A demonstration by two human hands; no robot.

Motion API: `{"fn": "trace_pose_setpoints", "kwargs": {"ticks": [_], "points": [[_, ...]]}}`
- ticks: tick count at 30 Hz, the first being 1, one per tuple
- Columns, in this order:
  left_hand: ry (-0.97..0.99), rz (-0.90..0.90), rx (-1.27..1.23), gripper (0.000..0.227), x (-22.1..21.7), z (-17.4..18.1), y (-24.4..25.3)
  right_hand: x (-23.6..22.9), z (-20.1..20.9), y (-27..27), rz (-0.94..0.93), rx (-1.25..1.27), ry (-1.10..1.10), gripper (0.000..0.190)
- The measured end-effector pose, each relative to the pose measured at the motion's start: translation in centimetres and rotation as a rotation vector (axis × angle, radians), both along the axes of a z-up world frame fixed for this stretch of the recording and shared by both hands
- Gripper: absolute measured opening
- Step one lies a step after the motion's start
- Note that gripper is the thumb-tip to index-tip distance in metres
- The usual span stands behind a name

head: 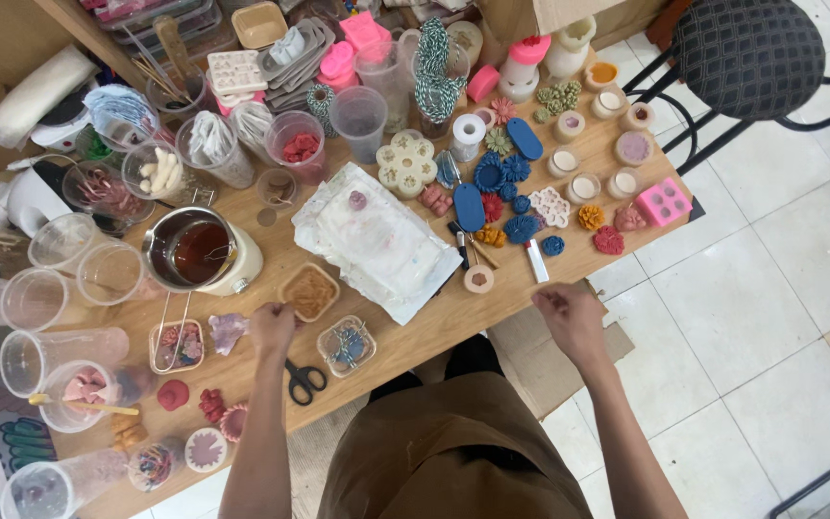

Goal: The person takes a small plastic storage container, places custom decorative soap or candle elements into it by hand, positions protective sheets over the item, and finishes the packaging.

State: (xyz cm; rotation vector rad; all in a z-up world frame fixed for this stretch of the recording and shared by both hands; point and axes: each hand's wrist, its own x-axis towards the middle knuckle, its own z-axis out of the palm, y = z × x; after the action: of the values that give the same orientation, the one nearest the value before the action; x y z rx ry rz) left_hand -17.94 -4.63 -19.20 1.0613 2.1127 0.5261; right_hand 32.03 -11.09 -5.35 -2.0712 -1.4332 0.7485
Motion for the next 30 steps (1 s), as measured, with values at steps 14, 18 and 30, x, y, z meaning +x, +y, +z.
{"fn": "trace_pose_setpoints", "kwargs": {"ticks": [14, 18, 30], "points": [[-0.070, 0.262, 0.256, 0.025, 8.4, 21.9, -5.0, 0.8, -14.7, 20.6, 0.396, 0.323, -0.447, 0.010], [-0.194, 0.233, 0.265, 0.023, 11.9, 21.9, -3.8, 1.6, -15.0, 21.3, 0.515, 0.345, -0.424, 0.010], [-0.007, 0.036, 0.318, 0.033, 17.2, 15.3, 2.5, 1.0, 3.0, 19.9, 0.581, 0.332, -0.027, 0.009]]}}
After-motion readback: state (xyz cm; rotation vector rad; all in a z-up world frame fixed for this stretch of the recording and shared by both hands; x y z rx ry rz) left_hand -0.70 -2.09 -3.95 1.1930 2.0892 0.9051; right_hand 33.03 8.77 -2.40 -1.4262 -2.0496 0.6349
